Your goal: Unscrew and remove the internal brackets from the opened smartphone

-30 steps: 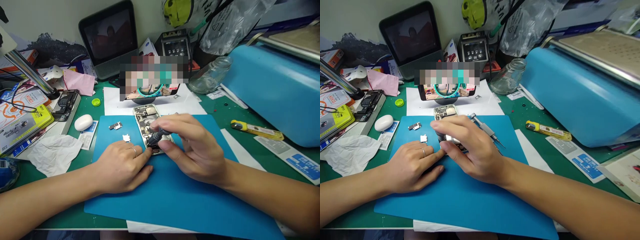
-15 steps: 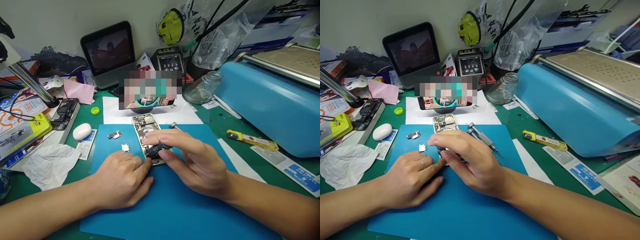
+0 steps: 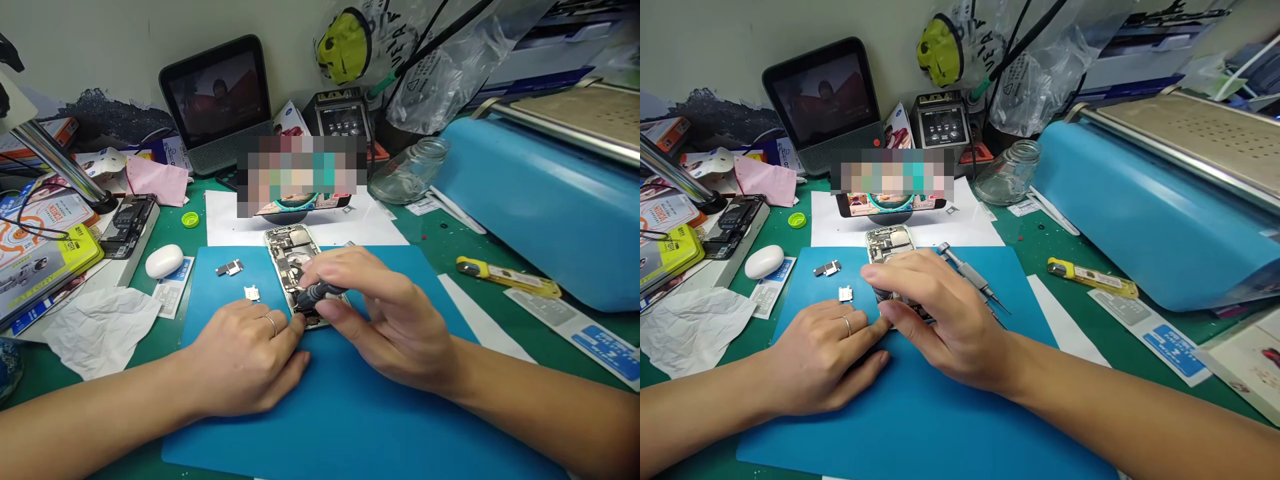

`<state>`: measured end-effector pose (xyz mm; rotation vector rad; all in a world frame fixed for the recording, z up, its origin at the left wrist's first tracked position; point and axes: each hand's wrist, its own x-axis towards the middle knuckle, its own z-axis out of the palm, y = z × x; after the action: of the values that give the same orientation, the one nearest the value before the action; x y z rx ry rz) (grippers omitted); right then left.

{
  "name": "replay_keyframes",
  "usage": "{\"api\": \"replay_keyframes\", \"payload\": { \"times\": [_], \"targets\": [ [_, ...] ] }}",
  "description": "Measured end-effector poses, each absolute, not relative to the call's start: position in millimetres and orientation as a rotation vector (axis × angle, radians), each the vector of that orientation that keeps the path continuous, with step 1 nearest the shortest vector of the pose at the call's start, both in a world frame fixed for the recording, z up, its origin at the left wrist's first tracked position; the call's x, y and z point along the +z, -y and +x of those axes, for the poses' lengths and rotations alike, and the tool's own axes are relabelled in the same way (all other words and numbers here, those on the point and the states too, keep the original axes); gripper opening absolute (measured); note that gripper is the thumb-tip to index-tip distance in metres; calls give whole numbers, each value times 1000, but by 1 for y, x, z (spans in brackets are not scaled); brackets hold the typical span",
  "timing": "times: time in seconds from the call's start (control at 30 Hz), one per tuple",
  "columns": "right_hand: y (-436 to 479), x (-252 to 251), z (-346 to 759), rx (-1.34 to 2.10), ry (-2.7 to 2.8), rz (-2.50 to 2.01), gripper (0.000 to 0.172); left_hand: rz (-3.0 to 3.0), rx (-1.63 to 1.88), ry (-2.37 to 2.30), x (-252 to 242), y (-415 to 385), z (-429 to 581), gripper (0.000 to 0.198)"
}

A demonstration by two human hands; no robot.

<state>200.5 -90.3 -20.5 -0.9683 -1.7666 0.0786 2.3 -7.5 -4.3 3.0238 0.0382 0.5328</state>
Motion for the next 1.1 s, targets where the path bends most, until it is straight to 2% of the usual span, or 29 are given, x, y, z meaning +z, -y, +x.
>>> {"api": "replay_keyframes", "payload": {
  "times": [0.13,0.37,0.67,0.97,1.1],
  "targets": [
    [91,-19,201,69,1723,-1064,57,3014,540,-38,-5,7,3,33],
    [94,-18,202,129,1800,-958,74,3005,474,-20,-6,8,1,36],
    [93,-18,201,174,1769,-970,71,3007,478,-7,-5,9,4,36],
    [91,-18,198,166,1747,-986,58,3005,477,-33,-6,9,2,33],
    [90,-19,198,156,1737,-981,58,2996,476,-33,-8,9,1,33]
  ]
}}
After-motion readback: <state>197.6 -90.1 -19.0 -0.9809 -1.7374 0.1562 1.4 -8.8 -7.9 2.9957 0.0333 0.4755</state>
